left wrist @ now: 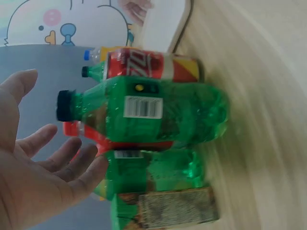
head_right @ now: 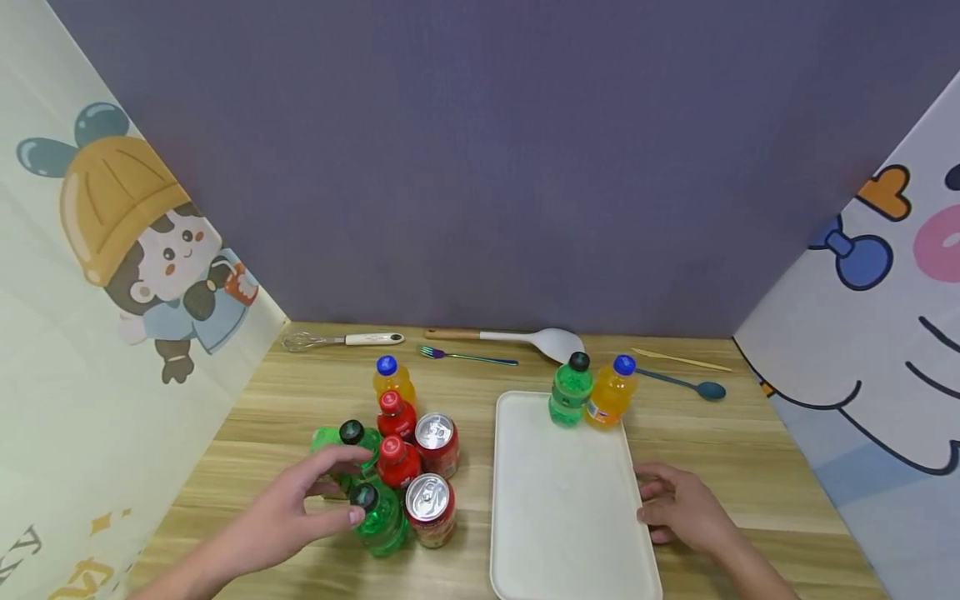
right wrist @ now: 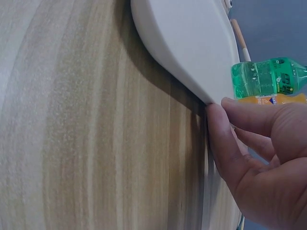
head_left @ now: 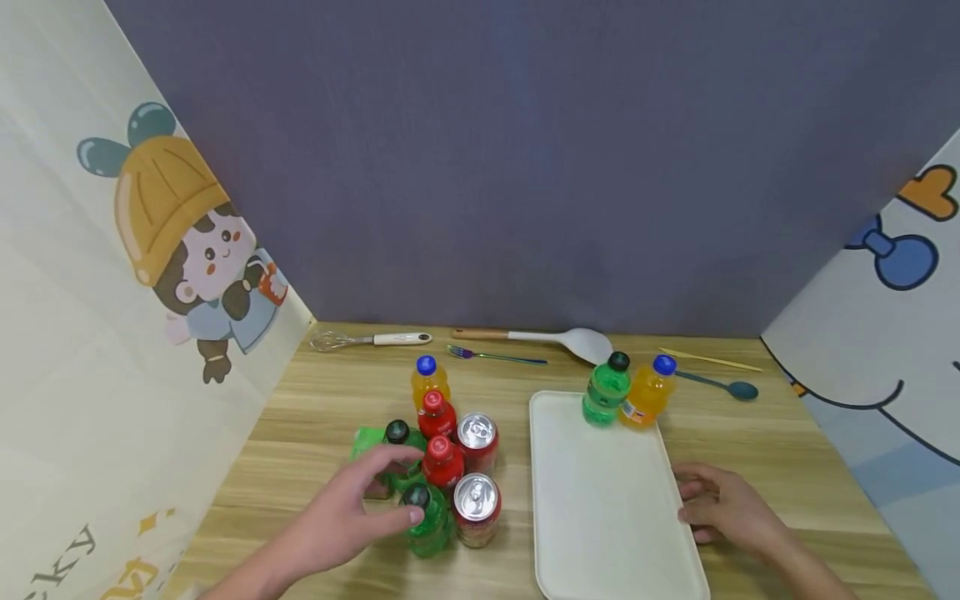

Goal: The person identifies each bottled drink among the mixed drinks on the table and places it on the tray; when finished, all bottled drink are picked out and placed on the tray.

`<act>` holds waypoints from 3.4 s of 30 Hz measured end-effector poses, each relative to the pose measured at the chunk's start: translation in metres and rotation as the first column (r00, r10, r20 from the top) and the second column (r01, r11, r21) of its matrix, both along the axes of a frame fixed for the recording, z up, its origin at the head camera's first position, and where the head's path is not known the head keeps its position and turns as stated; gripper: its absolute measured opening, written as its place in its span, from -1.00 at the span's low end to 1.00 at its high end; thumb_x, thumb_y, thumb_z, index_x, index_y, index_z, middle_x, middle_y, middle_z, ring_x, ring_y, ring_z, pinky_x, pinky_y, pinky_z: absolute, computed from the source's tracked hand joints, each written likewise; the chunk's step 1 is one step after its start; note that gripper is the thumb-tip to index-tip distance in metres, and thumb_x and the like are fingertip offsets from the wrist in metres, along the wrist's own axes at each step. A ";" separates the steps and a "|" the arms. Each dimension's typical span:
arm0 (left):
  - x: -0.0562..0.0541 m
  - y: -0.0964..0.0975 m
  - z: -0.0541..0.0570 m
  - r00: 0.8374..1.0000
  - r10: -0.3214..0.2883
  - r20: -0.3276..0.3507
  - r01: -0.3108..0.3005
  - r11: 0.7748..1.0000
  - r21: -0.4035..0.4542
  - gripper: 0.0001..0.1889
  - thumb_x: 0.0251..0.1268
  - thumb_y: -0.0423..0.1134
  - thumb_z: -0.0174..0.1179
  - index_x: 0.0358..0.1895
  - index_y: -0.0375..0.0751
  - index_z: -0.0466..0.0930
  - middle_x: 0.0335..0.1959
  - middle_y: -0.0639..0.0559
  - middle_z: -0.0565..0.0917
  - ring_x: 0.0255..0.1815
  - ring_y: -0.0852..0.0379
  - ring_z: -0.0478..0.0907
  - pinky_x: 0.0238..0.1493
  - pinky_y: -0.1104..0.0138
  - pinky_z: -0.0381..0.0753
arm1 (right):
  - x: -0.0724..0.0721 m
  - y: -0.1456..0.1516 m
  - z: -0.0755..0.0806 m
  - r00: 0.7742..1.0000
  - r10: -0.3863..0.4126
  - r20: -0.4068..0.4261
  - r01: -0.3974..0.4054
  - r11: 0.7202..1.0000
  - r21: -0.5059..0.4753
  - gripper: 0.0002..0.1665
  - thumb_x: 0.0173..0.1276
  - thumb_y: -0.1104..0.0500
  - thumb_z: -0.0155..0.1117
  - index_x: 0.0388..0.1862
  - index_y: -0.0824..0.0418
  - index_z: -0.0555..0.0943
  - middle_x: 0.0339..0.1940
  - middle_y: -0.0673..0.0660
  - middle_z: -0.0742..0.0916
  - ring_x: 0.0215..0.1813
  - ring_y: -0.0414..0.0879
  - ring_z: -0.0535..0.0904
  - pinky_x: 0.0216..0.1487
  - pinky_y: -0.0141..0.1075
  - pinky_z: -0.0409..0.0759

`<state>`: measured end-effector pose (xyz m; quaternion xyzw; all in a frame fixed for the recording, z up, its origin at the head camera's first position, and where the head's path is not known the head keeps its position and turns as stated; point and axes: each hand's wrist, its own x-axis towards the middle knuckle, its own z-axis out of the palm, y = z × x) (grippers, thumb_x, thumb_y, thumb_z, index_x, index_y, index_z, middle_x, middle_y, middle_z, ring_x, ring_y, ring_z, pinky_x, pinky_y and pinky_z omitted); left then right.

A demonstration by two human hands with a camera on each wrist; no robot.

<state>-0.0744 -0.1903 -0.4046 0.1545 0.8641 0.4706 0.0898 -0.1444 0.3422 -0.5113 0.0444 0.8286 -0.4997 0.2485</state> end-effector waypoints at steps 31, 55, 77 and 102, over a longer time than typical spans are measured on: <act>0.013 0.007 -0.038 0.999 0.041 -0.015 -0.041 0.999 -0.006 -0.42 0.10 0.03 0.52 0.23 0.18 0.57 0.14 0.33 0.58 0.18 0.20 0.54 0.17 0.16 0.61 | 0.001 0.000 0.000 1.000 0.001 -0.002 -0.001 1.000 -0.015 -0.10 0.31 0.32 0.43 0.53 0.47 0.22 0.05 0.27 0.65 -0.12 0.03 0.70 -0.24 -0.06 0.78; 0.020 0.010 -0.055 0.983 0.076 0.165 -0.109 0.974 0.199 -0.43 0.11 -0.09 0.54 0.19 -0.08 0.55 0.25 -0.15 0.60 0.36 -0.35 0.46 0.19 -0.26 0.58 | 0.001 0.004 -0.001 0.999 0.028 -0.015 -0.028 0.999 -0.018 -0.10 0.32 0.28 0.44 0.52 0.47 0.22 0.03 0.27 0.68 -0.13 0.04 0.70 -0.25 -0.05 0.79; 0.018 0.010 -0.054 0.980 0.142 0.143 -0.166 0.970 0.177 -0.41 0.01 -0.06 0.60 0.13 -0.06 0.58 0.18 -0.10 0.64 0.28 -0.28 0.55 0.13 -0.07 0.69 | -0.001 -0.001 -0.001 1.000 -0.025 0.004 0.025 1.000 0.008 -0.09 0.28 0.31 0.46 0.52 0.44 0.23 0.03 0.27 0.66 -0.15 0.04 0.68 -0.24 -0.06 0.78; 0.020 0.007 0.003 0.991 0.093 0.095 -0.105 0.987 0.125 -0.44 0.04 -0.04 0.59 0.14 0.03 0.61 0.14 -0.07 0.68 0.12 0.00 0.65 0.04 0.26 0.74 | 0.001 0.004 -0.005 1.000 -0.013 0.010 0.013 1.000 0.000 -0.08 0.28 0.27 0.48 0.53 0.42 0.24 0.05 0.25 0.67 -0.15 0.05 0.68 -0.23 -0.06 0.78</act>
